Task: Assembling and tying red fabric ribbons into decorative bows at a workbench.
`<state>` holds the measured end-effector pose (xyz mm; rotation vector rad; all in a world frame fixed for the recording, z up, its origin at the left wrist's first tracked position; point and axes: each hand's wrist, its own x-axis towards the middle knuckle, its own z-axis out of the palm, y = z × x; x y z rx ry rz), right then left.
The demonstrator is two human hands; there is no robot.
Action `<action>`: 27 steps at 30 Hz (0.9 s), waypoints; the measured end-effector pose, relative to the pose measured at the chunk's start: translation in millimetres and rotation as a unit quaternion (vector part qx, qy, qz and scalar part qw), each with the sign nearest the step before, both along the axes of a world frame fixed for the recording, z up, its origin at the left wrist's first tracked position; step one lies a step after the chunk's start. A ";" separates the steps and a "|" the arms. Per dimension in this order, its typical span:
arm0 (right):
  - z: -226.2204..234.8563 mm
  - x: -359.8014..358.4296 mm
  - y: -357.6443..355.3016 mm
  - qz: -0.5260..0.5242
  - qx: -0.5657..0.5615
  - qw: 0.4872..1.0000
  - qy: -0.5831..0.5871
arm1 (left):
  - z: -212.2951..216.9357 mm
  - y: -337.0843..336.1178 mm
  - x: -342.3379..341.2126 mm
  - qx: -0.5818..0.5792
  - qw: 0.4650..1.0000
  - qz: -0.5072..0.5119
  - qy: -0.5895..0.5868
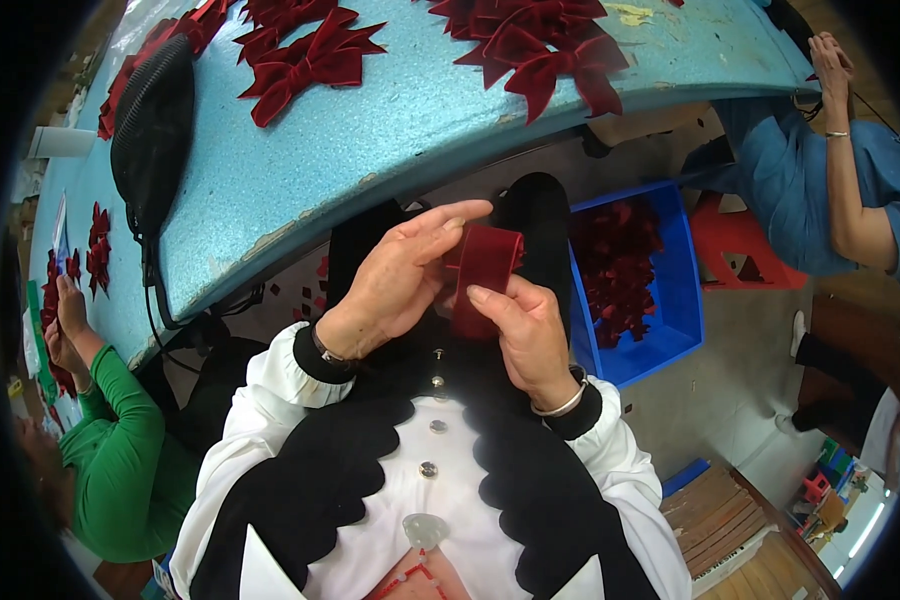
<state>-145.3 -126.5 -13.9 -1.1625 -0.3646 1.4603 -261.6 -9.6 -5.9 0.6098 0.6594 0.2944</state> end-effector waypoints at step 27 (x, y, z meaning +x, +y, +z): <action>31.7 34.9 24.3 -0.023 -0.038 0.979 0.199 | -33.5 -31.2 1.2 0.602 0.789 0.086 0.091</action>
